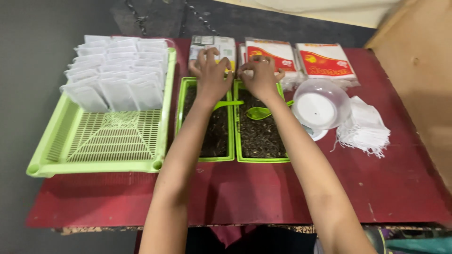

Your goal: The person fills white tea bags with loose tea leaves using a green plastic scoop. They open each bag, add tea leaves, and place the filled bags into a green tray. The process is repeated multiple times with consistent hand movements.

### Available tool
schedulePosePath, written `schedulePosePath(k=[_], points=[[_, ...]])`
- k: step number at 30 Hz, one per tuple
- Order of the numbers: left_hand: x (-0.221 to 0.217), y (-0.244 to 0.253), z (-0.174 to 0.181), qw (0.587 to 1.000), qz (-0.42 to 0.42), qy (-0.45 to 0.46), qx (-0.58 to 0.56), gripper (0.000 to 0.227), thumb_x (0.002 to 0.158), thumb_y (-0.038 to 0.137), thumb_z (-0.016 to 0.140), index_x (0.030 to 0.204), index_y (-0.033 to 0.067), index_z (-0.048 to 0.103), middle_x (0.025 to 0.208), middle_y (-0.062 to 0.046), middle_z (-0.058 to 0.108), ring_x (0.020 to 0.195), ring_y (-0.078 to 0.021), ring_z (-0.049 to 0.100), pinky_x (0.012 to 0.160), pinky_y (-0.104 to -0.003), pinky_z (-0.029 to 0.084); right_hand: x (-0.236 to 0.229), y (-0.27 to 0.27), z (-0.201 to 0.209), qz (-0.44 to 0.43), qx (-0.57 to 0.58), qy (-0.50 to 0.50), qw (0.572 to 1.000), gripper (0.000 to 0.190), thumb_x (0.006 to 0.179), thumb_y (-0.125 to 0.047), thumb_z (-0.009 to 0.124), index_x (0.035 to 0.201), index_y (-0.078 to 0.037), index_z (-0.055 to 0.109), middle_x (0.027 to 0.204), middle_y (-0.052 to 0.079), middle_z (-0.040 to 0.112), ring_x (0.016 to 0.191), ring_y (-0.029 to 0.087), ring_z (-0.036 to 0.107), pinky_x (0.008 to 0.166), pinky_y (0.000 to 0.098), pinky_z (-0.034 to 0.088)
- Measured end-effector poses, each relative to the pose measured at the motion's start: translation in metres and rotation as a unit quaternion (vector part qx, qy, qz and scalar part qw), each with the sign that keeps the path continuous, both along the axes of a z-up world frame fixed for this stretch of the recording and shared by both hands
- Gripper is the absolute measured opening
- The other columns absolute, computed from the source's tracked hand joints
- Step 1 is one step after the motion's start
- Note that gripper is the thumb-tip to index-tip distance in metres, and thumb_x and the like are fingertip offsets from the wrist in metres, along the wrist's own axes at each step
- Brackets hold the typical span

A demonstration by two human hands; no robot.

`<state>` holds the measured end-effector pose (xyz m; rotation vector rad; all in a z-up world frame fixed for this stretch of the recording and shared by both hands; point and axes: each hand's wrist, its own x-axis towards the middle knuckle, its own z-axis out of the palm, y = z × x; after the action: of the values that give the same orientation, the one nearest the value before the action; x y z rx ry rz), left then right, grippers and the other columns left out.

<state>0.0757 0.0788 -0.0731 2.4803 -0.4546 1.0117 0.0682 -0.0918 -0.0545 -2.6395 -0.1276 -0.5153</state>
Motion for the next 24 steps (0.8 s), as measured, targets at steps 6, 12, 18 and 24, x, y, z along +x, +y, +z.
schedulePosePath(k=[6,12,18,24], points=[[0.003,-0.075,-0.005,0.988,-0.107,0.108,-0.037,0.020,0.080,0.019,0.077,0.090,0.0176,0.060,0.123,-0.003,0.042,0.135,-0.0340,0.026,0.104,-0.065,0.021,-0.028,-0.084,-0.001,0.031,0.005,-0.074,0.997,0.013,0.091,-0.032,0.074,0.101,-0.026,0.079,0.119,0.014,0.061,0.124,0.048,0.047,0.091,0.0699,0.039],[0.015,-0.143,-0.017,0.979,-0.146,0.138,-0.036,0.019,0.081,0.025,0.075,0.092,0.0230,0.060,0.123,0.000,0.043,0.136,-0.0317,0.027,0.106,-0.061,0.020,-0.026,-0.168,-0.023,-0.034,0.031,-0.092,0.995,0.013,0.090,-0.034,0.076,0.103,-0.034,0.077,0.117,0.011,0.061,0.127,0.044,0.043,0.103,0.0650,0.032],[0.015,-0.210,-0.022,0.966,-0.201,0.160,-0.039,0.021,0.080,0.028,0.076,0.096,0.0242,0.062,0.125,0.001,0.042,0.137,-0.0294,0.026,0.107,-0.063,0.019,-0.075,-0.222,0.001,-0.151,0.024,-0.068,0.986,0.014,0.094,-0.028,0.074,0.107,-0.024,0.076,0.129,0.013,0.057,0.130,0.043,0.035,0.093,0.0801,0.020],[-0.011,-0.265,-0.016,0.950,-0.246,0.190,-0.023,0.021,0.085,0.029,0.074,0.101,0.0248,0.062,0.127,0.000,0.042,0.140,-0.0302,0.024,0.107,-0.061,0.020,-0.089,-0.276,-0.007,-0.238,0.044,-0.016,0.970,0.014,0.094,-0.030,0.075,0.108,-0.029,0.075,0.132,0.006,0.053,0.132,0.037,0.032,0.093,0.0836,0.023]])
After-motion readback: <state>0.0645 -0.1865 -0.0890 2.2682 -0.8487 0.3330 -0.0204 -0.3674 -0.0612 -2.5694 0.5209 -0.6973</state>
